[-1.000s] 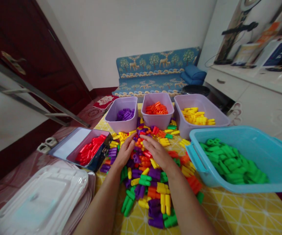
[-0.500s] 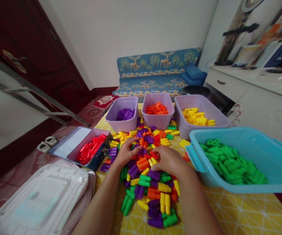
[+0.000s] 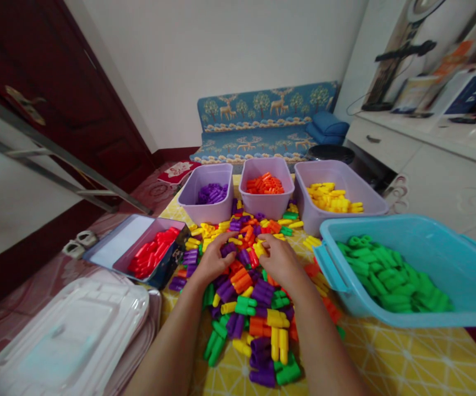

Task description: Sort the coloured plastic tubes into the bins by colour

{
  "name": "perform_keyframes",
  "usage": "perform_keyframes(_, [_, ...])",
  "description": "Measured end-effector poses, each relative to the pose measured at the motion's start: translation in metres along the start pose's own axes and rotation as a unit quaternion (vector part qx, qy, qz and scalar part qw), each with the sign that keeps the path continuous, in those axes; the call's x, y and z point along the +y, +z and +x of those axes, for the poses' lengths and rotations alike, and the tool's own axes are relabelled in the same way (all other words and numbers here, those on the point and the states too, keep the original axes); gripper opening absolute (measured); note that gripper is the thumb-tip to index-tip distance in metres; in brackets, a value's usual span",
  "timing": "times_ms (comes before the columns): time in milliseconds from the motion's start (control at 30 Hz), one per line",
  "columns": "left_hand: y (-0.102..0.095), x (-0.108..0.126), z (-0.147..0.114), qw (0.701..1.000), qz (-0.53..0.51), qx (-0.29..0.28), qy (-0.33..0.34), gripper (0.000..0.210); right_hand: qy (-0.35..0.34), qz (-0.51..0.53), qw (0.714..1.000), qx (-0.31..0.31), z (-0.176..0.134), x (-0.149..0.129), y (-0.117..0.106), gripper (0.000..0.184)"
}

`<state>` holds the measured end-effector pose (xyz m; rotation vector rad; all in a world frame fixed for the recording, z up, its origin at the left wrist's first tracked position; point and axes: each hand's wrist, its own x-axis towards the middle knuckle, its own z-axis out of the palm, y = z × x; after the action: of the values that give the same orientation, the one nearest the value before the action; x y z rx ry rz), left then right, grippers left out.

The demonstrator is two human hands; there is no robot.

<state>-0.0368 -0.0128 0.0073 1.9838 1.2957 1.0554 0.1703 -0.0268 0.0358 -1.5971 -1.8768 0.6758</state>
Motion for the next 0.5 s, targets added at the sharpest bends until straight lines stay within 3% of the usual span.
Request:
perform_keyframes(233, [0.004,-0.003,0.001,0.999,0.021,0.044,0.011,0.041,0.030,-0.085,0.996,0.013,-0.010,-0.025,-0.022,0.037])
perform_keyframes(433, [0.004,0.000,0.001,0.994,0.047,0.094,-0.018,0.027,0.019,0.114,0.993,-0.028,-0.010,-0.017,-0.025,0.029])
perform_keyframes(500, [0.003,0.001,0.001,0.994,0.051,0.092,-0.015,0.027,0.047,0.195,0.979,0.026,-0.010,-0.018,-0.029,0.029])
